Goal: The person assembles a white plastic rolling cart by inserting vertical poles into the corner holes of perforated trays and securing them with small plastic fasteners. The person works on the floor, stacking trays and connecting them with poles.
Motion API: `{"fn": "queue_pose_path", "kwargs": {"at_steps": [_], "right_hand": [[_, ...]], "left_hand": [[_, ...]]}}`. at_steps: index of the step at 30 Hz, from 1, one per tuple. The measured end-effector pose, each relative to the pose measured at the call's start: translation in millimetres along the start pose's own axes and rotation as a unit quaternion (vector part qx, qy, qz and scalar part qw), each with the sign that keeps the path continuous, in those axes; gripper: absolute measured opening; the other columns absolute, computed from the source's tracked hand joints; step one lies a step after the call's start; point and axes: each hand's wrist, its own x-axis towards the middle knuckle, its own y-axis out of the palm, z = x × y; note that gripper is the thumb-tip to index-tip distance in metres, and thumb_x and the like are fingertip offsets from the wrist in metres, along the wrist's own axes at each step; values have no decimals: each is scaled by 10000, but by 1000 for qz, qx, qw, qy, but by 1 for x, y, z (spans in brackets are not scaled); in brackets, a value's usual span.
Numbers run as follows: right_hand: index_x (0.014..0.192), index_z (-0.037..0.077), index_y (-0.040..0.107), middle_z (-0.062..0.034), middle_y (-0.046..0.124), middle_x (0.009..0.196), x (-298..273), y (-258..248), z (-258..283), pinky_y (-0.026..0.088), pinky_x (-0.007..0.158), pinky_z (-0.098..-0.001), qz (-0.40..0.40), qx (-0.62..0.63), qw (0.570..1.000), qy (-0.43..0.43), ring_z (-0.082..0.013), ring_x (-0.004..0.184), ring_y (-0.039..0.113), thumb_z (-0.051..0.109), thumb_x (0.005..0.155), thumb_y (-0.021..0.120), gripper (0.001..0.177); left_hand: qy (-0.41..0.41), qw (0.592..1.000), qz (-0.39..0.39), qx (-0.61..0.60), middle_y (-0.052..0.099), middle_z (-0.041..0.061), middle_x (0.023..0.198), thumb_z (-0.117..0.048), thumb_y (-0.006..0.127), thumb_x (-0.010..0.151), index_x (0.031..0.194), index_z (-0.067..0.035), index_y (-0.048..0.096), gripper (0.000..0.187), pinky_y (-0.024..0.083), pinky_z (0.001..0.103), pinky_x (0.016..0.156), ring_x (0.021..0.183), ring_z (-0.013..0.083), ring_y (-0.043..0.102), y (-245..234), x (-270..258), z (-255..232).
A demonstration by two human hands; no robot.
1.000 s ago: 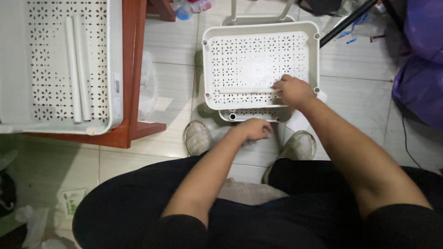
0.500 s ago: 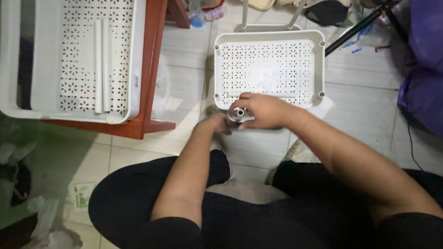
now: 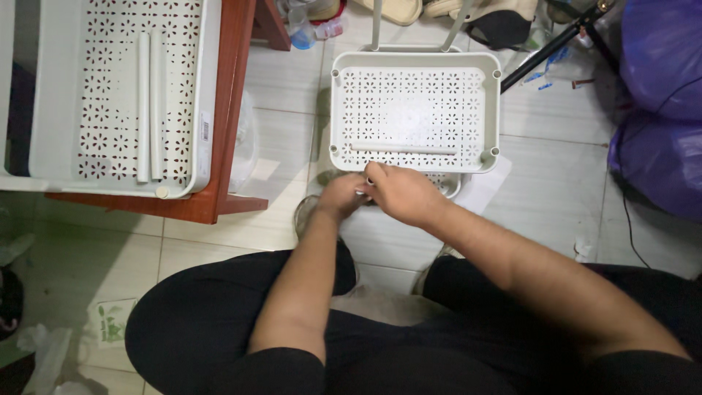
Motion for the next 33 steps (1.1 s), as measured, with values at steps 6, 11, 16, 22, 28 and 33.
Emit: {"fn": "queue_pose_path", "kwargs": {"at_steps": [6, 11, 16, 22, 28, 33], "right_hand": [[1004, 27, 521, -188, 684, 966, 1, -2, -2, 526, 762, -510, 19, -42, 996, -79, -399, 925, 663, 229, 973, 570, 210], [1013, 16, 542, -189, 687, 995, 3, -1, 0, 536, 753, -502, 41, -74, 992, -94, -392, 922, 666, 180, 960, 542, 172], [1092, -2, 569, -203, 678, 1046, 5, 0, 3, 532, 783, -488, 23, -79, 987, -140, -396, 936, 656, 115, 898, 548, 228], [1022, 46, 579, -174, 666, 1110, 9, -17, 4, 502, 892, -458, 52, -66, 981, -176, -375, 1008, 632, 89, 862, 541, 170], [1104, 29, 634, -181, 672, 1088, 18, -55, 2, 488, 916, -473, 54, -29, 995, -80, -381, 1056, 635, 86, 884, 557, 240], [1169, 31, 685, -177, 677, 1160, 15, -118, -27, 521, 957, -453, -90, -1, 996, -5, -359, 1101, 655, 35, 990, 591, 203]], "left_hand": [[-32, 998, -3, -62, 748, 144, 1051, -285, 654, 904, 1014, -139, 739, 201, 540, 449, 809, 988, 389, 671, 23, -5, 12], [-4, 993, -61, -105, 736, 165, 1064, -326, 562, 981, 1067, -112, 710, 273, 550, 455, 819, 1013, 401, 672, 37, -7, 25], [48, 989, -73, -119, 747, 154, 1016, -363, 531, 969, 1029, -112, 709, 313, 549, 476, 798, 990, 401, 689, 41, -8, 32], [70, 986, -130, -80, 737, 160, 1014, -271, 695, 927, 1043, -106, 713, 203, 573, 467, 780, 960, 396, 697, 30, -11, 12], [-1, 992, -127, -12, 731, 146, 882, -244, 768, 847, 1020, -126, 726, 213, 556, 471, 705, 832, 369, 698, 1, -10, -27], [-128, 989, -64, -33, 715, 119, 843, -344, 720, 959, 979, -149, 722, 197, 551, 455, 721, 781, 345, 702, -26, 16, -54]]}}
